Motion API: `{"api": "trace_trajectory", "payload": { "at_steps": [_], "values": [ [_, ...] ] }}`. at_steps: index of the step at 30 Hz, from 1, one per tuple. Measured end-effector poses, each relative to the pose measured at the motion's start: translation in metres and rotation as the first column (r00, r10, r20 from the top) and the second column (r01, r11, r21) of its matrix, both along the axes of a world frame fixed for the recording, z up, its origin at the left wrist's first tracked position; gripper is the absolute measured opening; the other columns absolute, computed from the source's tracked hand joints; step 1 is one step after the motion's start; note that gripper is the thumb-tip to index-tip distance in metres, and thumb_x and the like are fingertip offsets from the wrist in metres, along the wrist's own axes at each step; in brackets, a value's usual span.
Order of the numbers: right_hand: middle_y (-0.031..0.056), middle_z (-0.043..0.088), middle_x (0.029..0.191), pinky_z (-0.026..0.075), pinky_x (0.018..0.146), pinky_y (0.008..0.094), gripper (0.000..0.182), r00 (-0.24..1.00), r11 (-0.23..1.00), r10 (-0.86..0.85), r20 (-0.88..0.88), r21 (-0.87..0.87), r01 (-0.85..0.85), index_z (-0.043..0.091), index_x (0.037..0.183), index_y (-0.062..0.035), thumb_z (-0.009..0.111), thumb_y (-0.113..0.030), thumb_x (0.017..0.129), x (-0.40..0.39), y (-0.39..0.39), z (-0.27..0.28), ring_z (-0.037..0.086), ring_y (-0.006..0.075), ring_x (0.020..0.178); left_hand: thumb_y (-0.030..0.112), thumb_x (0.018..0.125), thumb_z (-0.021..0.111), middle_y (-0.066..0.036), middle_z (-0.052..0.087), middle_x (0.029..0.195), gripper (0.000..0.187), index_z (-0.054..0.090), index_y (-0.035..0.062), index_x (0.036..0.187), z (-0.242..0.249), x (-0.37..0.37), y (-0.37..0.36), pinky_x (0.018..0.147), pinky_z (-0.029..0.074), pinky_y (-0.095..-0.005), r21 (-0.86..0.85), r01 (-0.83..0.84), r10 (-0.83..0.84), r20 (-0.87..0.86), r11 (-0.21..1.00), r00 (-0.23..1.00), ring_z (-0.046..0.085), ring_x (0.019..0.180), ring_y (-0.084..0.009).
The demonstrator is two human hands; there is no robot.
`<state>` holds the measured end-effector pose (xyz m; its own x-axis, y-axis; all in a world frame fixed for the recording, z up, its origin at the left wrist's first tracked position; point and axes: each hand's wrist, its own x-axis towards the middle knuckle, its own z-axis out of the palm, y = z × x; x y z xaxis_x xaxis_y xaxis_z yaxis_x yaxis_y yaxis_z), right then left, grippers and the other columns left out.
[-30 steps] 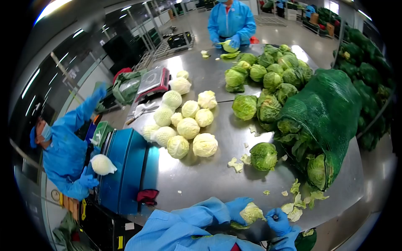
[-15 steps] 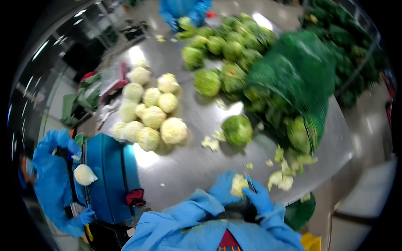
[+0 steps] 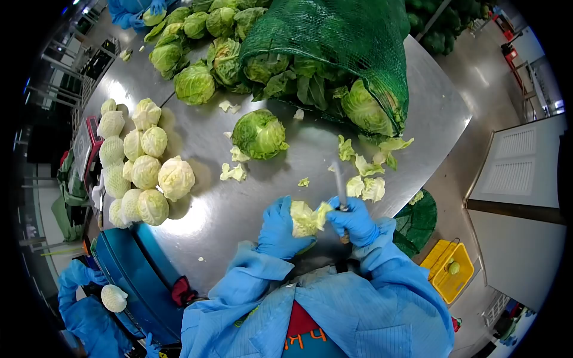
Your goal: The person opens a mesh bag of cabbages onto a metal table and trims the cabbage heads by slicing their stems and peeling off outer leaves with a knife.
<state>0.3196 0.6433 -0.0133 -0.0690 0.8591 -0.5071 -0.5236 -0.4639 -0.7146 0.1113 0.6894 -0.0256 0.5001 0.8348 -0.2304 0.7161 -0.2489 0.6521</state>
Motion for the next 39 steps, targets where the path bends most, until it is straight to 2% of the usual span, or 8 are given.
{"api": "trace_trajectory", "payload": {
  "at_steps": [5,10,13,20,27,34,37,39],
  "values": [
    [0.0014,0.053,0.063,0.037,0.039,0.0229,0.024,0.916,0.914,-0.396,-0.065,0.074,0.400,0.056,0.104,-0.0061,0.069,-0.009,0.085,0.025,0.012,0.001,0.045,0.0083,0.043,0.038,0.055,0.086,-0.024,0.040,0.132,0.107,0.032,-0.0015,0.138,0.004,0.001,0.003,0.103,0.037,-0.0465,-0.068,-0.058,0.058,-0.004,0.996,0.998,0.041,0.121,-0.0397],
    [0.0055,0.068,0.100,0.048,0.079,0.0226,0.056,0.369,0.960,-0.279,0.886,0.249,0.129,0.045,0.139,-0.0059,0.066,-0.014,0.088,0.035,0.008,-0.043,0.062,0.0112,0.088,0.035,0.056,0.088,-0.021,0.042,0.132,0.107,0.032,-0.0025,0.138,-0.015,-0.024,0.005,0.104,0.037,-0.0432,-0.220,-0.141,0.196,0.250,0.965,0.948,0.043,0.122,-0.0347],
    [0.0081,0.067,0.108,0.048,0.078,0.0238,0.044,0.630,0.995,0.099,0.771,-0.096,-0.038,0.055,0.128,-0.0026,0.067,-0.013,0.087,0.012,0.001,-0.043,0.062,0.0098,0.093,0.029,0.056,0.090,-0.019,0.043,0.132,0.106,0.031,-0.0028,0.138,-0.025,-0.040,0.000,0.103,0.039,-0.0402,-0.411,-0.195,0.362,0.381,0.891,0.851,0.045,0.122,-0.0298],
    [0.0097,0.061,0.121,0.050,0.085,0.0280,0.043,0.935,0.931,-0.019,0.353,0.347,-0.113,0.059,0.122,-0.0044,0.072,-0.020,0.085,-0.043,-0.017,-0.073,0.061,0.0162,0.104,0.021,0.061,0.088,-0.017,0.048,0.129,0.098,0.032,-0.0039,0.137,-0.035,-0.058,-0.002,0.100,0.044,-0.0373,-0.486,-0.215,0.440,0.415,0.847,0.796,0.050,0.119,-0.0255],
    [0.0079,0.049,0.132,0.054,0.075,0.0341,0.060,0.436,0.789,-0.108,0.893,0.344,-0.509,0.057,0.128,-0.0180,0.078,-0.027,0.073,-0.068,-0.027,-0.022,0.063,0.0275,0.099,0.016,0.068,0.085,-0.016,0.062,0.108,0.072,0.045,-0.0083,0.123,-0.050,-0.050,0.011,0.086,0.052,-0.0335,-0.694,-0.174,0.629,0.480,0.699,0.611,0.063,0.097,-0.0219],
    [0.0079,0.061,0.110,0.054,0.069,0.0333,0.032,0.487,0.943,-0.139,0.862,0.266,-0.202,0.060,0.108,-0.0105,0.072,-0.016,0.079,-0.035,-0.051,-0.055,0.065,0.0240,0.085,0.034,0.077,0.078,-0.022,0.060,0.114,0.073,0.045,-0.0097,0.125,-0.042,-0.054,0.009,0.092,0.048,-0.0354,-0.527,-0.495,0.656,0.170,0.691,0.735,0.060,0.106,-0.0255],
    [0.0135,0.056,0.115,0.051,0.082,0.0343,0.045,0.095,0.969,-0.209,0.973,0.219,-0.111,0.055,0.126,-0.0112,0.067,-0.013,0.083,0.020,-0.034,-0.072,0.060,0.0273,0.096,0.034,0.081,0.072,-0.024,0.057,0.119,0.071,0.043,-0.0071,0.131,-0.030,-0.054,0.008,0.098,0.043,-0.0384,0.374,-0.400,0.333,0.230,0.837,0.914,0.055,0.113,-0.0294],
    [0.0150,0.054,0.116,0.050,0.082,0.0329,0.054,0.169,0.962,-0.255,0.952,0.267,-0.051,0.050,0.135,-0.0131,0.066,-0.012,0.083,0.029,-0.022,-0.050,0.059,0.0270,0.097,0.033,0.084,0.069,-0.024,0.054,0.124,0.067,0.044,-0.0053,0.132,-0.033,-0.063,0.016,0.101,0.040,-0.0402,0.066,-0.303,0.260,0.364,0.951,0.894,0.053,0.116,-0.0320]
  ]
}}
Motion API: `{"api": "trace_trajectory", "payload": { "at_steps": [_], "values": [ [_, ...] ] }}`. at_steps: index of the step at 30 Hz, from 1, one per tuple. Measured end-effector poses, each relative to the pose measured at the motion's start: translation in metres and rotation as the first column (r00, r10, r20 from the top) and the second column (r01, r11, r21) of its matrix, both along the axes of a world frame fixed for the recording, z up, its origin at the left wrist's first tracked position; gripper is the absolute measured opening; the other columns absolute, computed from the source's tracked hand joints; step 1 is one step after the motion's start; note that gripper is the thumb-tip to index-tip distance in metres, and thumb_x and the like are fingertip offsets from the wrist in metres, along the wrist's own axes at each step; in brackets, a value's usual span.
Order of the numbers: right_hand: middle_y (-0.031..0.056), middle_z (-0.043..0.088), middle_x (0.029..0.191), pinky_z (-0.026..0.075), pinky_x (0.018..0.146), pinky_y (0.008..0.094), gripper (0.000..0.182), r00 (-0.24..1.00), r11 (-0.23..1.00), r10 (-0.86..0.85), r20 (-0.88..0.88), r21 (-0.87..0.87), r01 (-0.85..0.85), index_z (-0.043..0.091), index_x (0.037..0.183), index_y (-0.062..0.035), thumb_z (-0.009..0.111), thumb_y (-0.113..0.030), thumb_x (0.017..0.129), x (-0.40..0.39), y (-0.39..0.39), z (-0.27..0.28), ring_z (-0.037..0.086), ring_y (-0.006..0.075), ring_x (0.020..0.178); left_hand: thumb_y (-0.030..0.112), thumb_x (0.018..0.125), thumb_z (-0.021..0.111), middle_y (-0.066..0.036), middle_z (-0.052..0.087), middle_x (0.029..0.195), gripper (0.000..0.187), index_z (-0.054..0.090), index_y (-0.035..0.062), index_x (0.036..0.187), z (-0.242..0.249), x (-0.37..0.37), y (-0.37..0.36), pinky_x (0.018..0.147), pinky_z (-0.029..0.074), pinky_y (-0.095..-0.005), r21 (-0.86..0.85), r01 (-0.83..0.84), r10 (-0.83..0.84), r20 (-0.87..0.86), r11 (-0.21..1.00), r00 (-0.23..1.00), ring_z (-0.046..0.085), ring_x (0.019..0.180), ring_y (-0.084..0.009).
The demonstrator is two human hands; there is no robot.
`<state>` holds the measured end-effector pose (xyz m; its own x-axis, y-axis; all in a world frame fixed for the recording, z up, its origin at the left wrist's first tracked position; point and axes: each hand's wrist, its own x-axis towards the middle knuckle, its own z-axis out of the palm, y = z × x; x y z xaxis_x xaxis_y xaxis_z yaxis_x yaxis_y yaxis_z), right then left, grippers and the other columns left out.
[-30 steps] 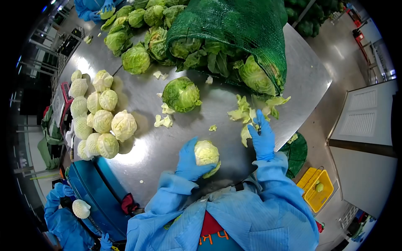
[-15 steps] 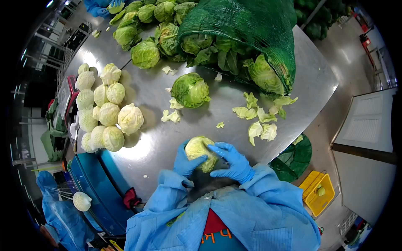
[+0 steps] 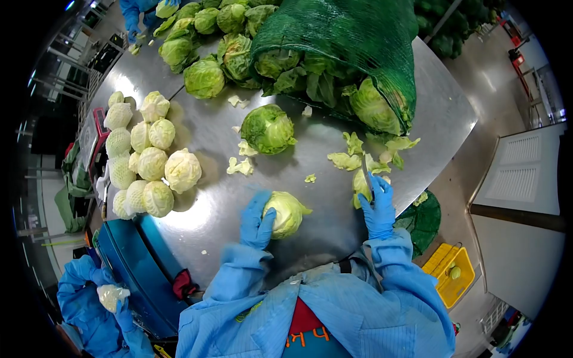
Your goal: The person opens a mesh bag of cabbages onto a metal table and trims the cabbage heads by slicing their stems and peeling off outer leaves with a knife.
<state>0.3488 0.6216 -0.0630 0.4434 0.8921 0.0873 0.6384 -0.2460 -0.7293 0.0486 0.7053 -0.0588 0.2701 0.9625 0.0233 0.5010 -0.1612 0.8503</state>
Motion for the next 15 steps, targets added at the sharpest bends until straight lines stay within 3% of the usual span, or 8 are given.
{"api": "trace_trajectory", "payload": {
  "at_steps": [3,4,7,8,10,12,14,15],
  "values": [
    [0.0095,0.059,0.111,0.050,0.079,0.0301,0.055,0.978,0.992,0.114,-0.177,-0.036,-0.122,0.048,0.137,-0.0121,0.065,-0.011,0.084,-0.016,0.006,0.010,0.059,0.0204,0.087,0.033,0.086,0.065,-0.024,0.053,0.126,0.061,0.047,-0.0040,0.131,0.010,0.000,0.005,0.101,0.039,-0.0408,-0.241,0.074,-0.051,0.101,0.968,0.994,0.053,0.116,-0.0343],
    [0.0067,0.060,0.111,0.049,0.075,0.0282,0.054,0.902,0.991,0.106,-0.418,-0.033,-0.132,0.048,0.137,-0.0111,0.065,-0.011,0.085,-0.032,0.006,-0.008,0.057,0.0162,0.082,0.033,0.087,0.064,-0.024,0.053,0.126,0.059,0.049,-0.0038,0.130,0.017,0.001,0.008,0.101,0.040,-0.0406,-0.296,0.067,-0.042,0.090,0.953,0.995,0.054,0.115,-0.0348],
    [0.0023,0.061,0.115,0.047,0.068,0.0228,0.050,0.481,0.972,0.041,-0.876,-0.077,-0.221,0.049,0.135,-0.0089,0.063,-0.012,0.088,-0.072,0.021,-0.004,0.052,0.0078,0.076,0.035,0.089,0.059,-0.024,0.047,0.131,0.056,0.050,-0.0011,0.131,0.044,0.020,0.016,0.103,0.037,-0.0436,-0.397,-0.148,-0.003,-0.356,0.906,0.934,0.048,0.120,-0.0370],
    [0.0015,0.061,0.116,0.046,0.066,0.0210,0.048,0.312,0.959,-0.002,-0.950,-0.090,-0.269,0.049,0.134,-0.0083,0.062,-0.012,0.088,-0.080,0.025,0.002,0.051,0.0057,0.074,0.037,0.089,0.059,-0.024,0.045,0.133,0.056,0.050,-0.0001,0.131,0.042,0.025,0.016,0.104,0.035,-0.0453,-0.187,-0.092,0.018,-0.365,0.978,0.931,0.045,0.122,-0.0383],
    [0.0023,0.061,0.117,0.044,0.063,0.0183,0.046,0.245,0.983,0.013,-0.969,-0.032,-0.182,0.049,0.134,-0.0083,0.060,-0.011,0.089,-0.089,0.034,-0.012,0.051,0.0042,0.075,0.040,0.089,0.058,-0.025,0.039,0.137,0.057,0.051,0.0020,0.131,0.026,0.033,0.011,0.106,0.032,-0.0488,0.248,0.037,0.057,-0.362,0.968,0.930,0.039,0.127,-0.0409],
    [0.0033,0.060,0.119,0.044,0.061,0.0174,0.044,0.241,0.996,0.036,-0.970,0.016,-0.084,0.049,0.133,-0.0084,0.058,-0.010,0.090,-0.085,0.044,-0.033,0.051,0.0040,0.076,0.052,0.070,0.074,-0.025,0.029,0.143,0.089,0.042,0.0048,0.138,-0.008,0.035,0.008,0.108,0.029,-0.0505,0.004,0.135,-0.135,0.073,0.991,0.988,0.030,0.132,-0.0437],
    [0.0045,0.059,0.122,0.044,0.061,0.0182,0.044,0.293,0.999,0.045,-0.955,0.052,0.015,0.048,0.134,-0.0084,0.056,-0.008,0.091,-0.068,0.057,-0.049,0.052,0.0052,0.078,0.053,0.055,0.085,-0.024,0.026,0.146,0.116,0.029,0.0061,0.145,0.017,0.033,0.013,0.108,0.032,-0.0469,0.117,0.458,-0.403,-0.322,0.881,0.857,0.031,0.132,-0.0429],
    [0.0048,0.058,0.124,0.046,0.062,0.0190,0.045,0.355,0.998,-0.005,-0.935,0.015,0.055,0.047,0.134,-0.0081,0.055,-0.007,0.091,-0.058,0.060,-0.051,0.052,0.0060,0.080,0.055,0.041,0.089,-0.027,0.025,0.145,0.131,0.026,0.0093,0.147,0.031,0.037,0.012,0.108,0.032,-0.0479,0.014,0.443,-0.402,-0.395,0.897,0.826,0.031,0.132,-0.0448]
  ]
}}
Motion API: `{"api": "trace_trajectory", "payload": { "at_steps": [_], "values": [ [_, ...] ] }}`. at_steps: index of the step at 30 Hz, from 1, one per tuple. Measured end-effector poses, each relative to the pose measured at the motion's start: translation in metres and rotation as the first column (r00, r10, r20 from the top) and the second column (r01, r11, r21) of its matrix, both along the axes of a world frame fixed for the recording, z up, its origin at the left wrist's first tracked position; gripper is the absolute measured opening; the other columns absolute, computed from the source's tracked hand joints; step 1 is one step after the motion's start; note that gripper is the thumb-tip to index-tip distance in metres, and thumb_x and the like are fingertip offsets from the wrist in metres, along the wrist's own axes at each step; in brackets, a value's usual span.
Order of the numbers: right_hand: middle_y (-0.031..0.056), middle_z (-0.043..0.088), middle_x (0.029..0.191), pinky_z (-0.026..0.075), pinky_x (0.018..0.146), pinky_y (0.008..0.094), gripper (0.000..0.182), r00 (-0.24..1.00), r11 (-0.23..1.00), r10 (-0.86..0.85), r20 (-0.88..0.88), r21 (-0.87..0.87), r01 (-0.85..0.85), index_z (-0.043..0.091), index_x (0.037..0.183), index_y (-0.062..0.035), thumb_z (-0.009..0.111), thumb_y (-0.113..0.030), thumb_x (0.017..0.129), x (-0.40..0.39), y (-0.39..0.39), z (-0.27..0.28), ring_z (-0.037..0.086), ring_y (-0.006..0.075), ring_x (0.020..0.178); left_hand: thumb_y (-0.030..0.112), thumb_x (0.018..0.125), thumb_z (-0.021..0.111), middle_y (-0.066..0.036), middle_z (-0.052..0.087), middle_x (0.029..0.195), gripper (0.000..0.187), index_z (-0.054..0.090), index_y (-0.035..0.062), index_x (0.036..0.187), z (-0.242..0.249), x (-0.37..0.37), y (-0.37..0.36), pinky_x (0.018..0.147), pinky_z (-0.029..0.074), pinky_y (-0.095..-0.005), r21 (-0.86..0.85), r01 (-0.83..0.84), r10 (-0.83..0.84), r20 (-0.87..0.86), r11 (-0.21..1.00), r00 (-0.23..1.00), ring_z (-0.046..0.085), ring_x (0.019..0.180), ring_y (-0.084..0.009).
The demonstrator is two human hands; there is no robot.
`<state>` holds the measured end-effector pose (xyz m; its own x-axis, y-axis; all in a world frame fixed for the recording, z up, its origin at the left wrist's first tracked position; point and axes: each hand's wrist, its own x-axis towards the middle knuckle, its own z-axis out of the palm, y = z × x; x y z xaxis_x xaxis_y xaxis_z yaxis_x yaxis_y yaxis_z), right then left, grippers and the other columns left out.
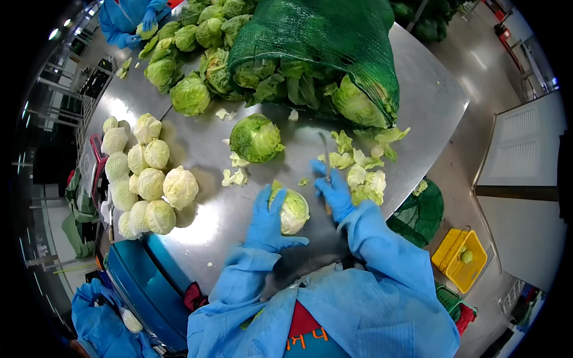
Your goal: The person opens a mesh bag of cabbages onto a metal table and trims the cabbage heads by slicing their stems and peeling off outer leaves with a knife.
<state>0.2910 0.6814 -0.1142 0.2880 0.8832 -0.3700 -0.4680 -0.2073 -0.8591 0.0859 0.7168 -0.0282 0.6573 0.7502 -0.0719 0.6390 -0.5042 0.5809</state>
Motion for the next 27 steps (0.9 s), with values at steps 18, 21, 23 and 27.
{"api": "trace_trajectory", "payload": {
  "at_steps": [18,21,23,27],
  "values": [
    [0.0093,0.069,0.090,0.050,0.059,0.0325,0.026,0.698,0.994,0.110,0.707,-0.082,-0.074,0.066,0.111,-0.0111,0.064,-0.028,0.090,0.025,-0.102,0.039,0.063,0.0185,0.064,0.036,0.051,0.091,-0.019,0.041,0.122,0.105,0.036,-0.0032,0.132,-0.026,0.026,-0.035,0.097,0.043,-0.0418,-0.497,-0.365,0.541,0.275,0.787,0.795,0.046,0.114,-0.0315],
    [0.0101,0.063,0.073,0.049,0.057,0.0390,0.035,0.485,0.950,0.287,0.826,-0.181,-0.253,0.065,0.084,-0.0112,0.058,-0.045,0.089,0.006,-0.089,0.053,0.062,0.0285,0.063,0.036,0.050,0.092,-0.019,0.041,0.122,0.108,0.034,-0.0027,0.133,-0.037,0.031,-0.043,0.096,0.044,-0.0414,-0.366,-0.400,0.502,0.246,0.840,0.829,0.048,0.112,-0.0312],
    [0.0088,0.059,0.066,0.048,0.056,0.0403,0.042,0.351,0.957,0.230,0.908,-0.146,-0.250,0.061,0.073,-0.0114,0.055,-0.050,0.089,-0.003,-0.085,0.055,0.060,0.0309,0.062,0.036,0.050,0.092,-0.019,0.040,0.121,0.110,0.033,-0.0034,0.133,-0.042,0.029,-0.043,0.096,0.044,-0.0407,-0.378,-0.401,0.508,0.245,0.835,0.826,0.048,0.112,-0.0311],
    [0.0115,0.059,0.066,0.047,0.056,0.0429,0.046,0.356,0.893,0.358,0.863,-0.204,-0.402,0.060,0.071,-0.0103,0.053,-0.052,0.089,0.005,-0.083,0.054,0.059,0.0328,0.062,0.035,0.048,0.092,-0.019,0.040,0.122,0.112,0.030,-0.0044,0.133,-0.048,0.029,-0.041,0.096,0.044,-0.0397,-0.473,-0.384,0.539,0.250,0.793,0.805,0.048,0.112,-0.0307]
  ]
}}
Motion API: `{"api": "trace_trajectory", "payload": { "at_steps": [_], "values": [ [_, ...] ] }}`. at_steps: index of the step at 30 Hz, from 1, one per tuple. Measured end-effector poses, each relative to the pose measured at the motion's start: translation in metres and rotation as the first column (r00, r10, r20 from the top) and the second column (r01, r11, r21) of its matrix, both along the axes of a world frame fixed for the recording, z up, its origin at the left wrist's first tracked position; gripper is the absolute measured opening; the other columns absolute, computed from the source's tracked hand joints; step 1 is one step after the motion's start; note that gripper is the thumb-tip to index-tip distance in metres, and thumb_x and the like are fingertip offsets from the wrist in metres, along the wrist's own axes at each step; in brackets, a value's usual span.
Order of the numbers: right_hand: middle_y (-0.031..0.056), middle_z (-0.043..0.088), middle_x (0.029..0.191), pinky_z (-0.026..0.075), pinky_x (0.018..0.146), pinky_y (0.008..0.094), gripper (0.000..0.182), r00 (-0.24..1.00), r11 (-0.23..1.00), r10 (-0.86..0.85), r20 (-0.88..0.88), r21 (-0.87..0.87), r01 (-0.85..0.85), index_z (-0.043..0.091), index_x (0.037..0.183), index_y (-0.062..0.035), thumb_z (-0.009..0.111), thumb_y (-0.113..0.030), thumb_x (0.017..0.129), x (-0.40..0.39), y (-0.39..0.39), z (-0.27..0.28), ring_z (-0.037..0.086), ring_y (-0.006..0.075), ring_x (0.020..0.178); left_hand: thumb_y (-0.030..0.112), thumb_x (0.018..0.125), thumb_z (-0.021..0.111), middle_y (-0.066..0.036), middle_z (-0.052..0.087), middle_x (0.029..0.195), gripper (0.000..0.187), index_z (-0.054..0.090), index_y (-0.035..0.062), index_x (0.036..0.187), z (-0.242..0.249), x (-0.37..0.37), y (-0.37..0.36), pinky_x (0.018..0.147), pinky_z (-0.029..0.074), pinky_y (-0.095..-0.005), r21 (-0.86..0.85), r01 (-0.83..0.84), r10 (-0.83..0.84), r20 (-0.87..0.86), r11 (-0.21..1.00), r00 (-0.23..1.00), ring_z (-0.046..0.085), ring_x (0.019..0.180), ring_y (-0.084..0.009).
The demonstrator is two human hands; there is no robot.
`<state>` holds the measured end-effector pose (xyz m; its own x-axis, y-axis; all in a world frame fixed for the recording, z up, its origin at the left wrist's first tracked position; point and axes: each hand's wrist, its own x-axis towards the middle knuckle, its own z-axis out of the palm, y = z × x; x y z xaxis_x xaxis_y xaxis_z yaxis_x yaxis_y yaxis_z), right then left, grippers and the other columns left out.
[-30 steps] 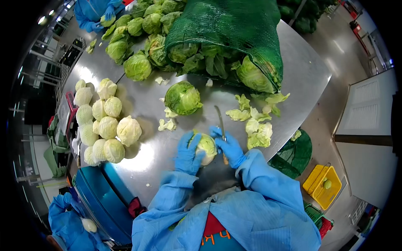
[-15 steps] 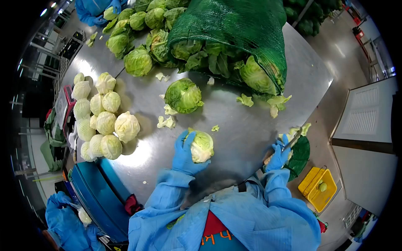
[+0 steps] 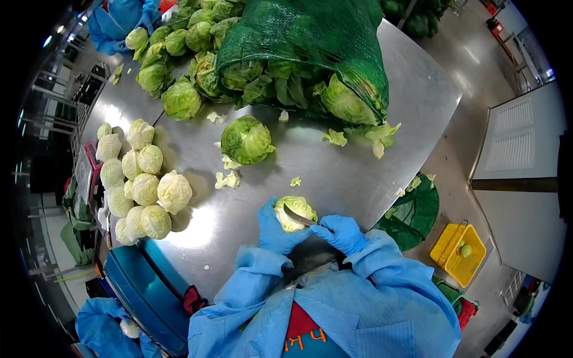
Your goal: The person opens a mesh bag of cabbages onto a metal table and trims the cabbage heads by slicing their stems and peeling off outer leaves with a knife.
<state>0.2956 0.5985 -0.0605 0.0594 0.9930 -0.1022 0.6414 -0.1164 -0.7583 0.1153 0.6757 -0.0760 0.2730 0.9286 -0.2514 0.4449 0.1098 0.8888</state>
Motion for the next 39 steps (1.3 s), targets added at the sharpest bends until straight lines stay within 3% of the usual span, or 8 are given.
{"api": "trace_trajectory", "payload": {
  "at_steps": [7,13,16,19,22,25,31,39],
  "values": [
    [0.0148,0.061,0.065,0.048,0.062,0.0418,0.057,0.950,0.944,0.134,-0.284,-0.254,-0.209,0.062,0.074,-0.0059,0.044,-0.056,0.093,0.020,0.028,-0.013,0.060,0.0341,0.063,0.025,0.055,0.090,-0.020,0.040,0.126,0.111,0.021,-0.0051,0.136,0.014,0.003,0.005,0.096,0.046,-0.0389,0.098,0.161,-0.145,-0.152,0.982,0.978,0.049,0.114,-0.0280],
    [0.0142,0.063,0.065,0.050,0.062,0.0391,0.061,0.903,0.833,-0.078,-0.422,-0.525,-0.174,0.065,0.073,-0.0059,0.043,-0.059,0.092,0.023,0.049,0.002,0.062,0.0315,0.062,0.042,0.048,0.089,-0.022,0.041,0.127,0.112,0.033,-0.0040,0.133,0.021,0.018,0.006,0.097,0.042,-0.0459,0.059,0.101,-0.082,-0.263,0.993,0.961,0.046,0.115,-0.0379],
    [0.0150,0.063,0.067,0.050,0.062,0.0389,0.059,0.960,0.902,-0.016,-0.278,-0.418,-0.106,0.065,0.073,-0.0056,0.046,-0.058,0.092,0.021,0.043,-0.004,0.063,0.0316,0.064,0.044,0.048,0.088,-0.023,0.041,0.128,0.113,0.032,-0.0037,0.134,0.030,0.021,0.009,0.097,0.040,-0.0475,0.055,0.119,-0.096,-0.319,0.991,0.943,0.044,0.115,-0.0392],
    [0.0153,0.063,0.069,0.049,0.062,0.0402,0.054,0.975,0.978,-0.208,0.078,0.047,0.205,0.065,0.076,-0.0061,0.050,-0.057,0.090,0.008,0.034,-0.021,0.062,0.0328,0.065,0.045,0.048,0.088,-0.023,0.041,0.127,0.113,0.032,-0.0036,0.134,0.025,0.015,0.004,0.097,0.039,-0.0482,0.074,0.101,-0.075,-0.289,0.992,0.954,0.044,0.115,-0.0398],
    [0.0145,0.062,0.071,0.048,0.060,0.0420,0.051,0.912,0.965,-0.251,-0.325,-0.162,0.208,0.064,0.078,-0.0072,0.053,-0.056,0.089,0.016,0.038,-0.015,0.061,0.0341,0.066,0.045,0.048,0.088,-0.023,0.041,0.126,0.113,0.032,-0.0037,0.134,0.021,0.012,0.005,0.097,0.040,-0.0477,0.104,0.082,-0.052,-0.263,0.991,0.963,0.044,0.114,-0.0395],
    [0.0131,0.062,0.070,0.048,0.060,0.0424,0.048,0.979,0.979,-0.185,-0.090,-0.097,0.177,0.063,0.079,-0.0081,0.053,-0.054,0.089,0.015,0.036,-0.001,0.061,0.0346,0.066,0.044,0.048,0.088,-0.023,0.042,0.125,0.113,0.032,-0.0040,0.134,0.019,0.010,0.003,0.097,0.040,-0.0468,0.084,0.068,-0.047,-0.226,0.994,0.973,0.045,0.114,-0.0387],
    [0.0128,0.062,0.071,0.048,0.061,0.0420,0.051,0.986,0.982,0.153,-0.069,-0.102,-0.160,0.061,0.075,-0.0088,0.046,-0.055,0.092,0.019,0.026,0.014,0.061,0.0347,0.068,0.041,0.047,0.089,-0.022,0.042,0.125,0.113,0.032,-0.0041,0.134,-0.007,0.004,-0.001,0.098,0.040,-0.0452,0.064,0.008,-0.003,-0.086,0.998,0.996,0.045,0.114,-0.0373],
    [0.0135,0.063,0.072,0.048,0.063,0.0442,0.056,0.987,0.975,0.158,-0.003,-0.155,-0.156,0.062,0.075,-0.0090,0.043,-0.058,0.091,0.016,0.026,-0.002,0.061,0.0355,0.068,0.041,0.049,0.088,-0.023,0.041,0.125,0.113,0.032,-0.0043,0.135,-0.003,0.005,0.002,0.098,0.040,-0.0451,0.029,0.034,-0.032,-0.087,0.999,0.996,0.045,0.115,-0.0375]
  ]
}}
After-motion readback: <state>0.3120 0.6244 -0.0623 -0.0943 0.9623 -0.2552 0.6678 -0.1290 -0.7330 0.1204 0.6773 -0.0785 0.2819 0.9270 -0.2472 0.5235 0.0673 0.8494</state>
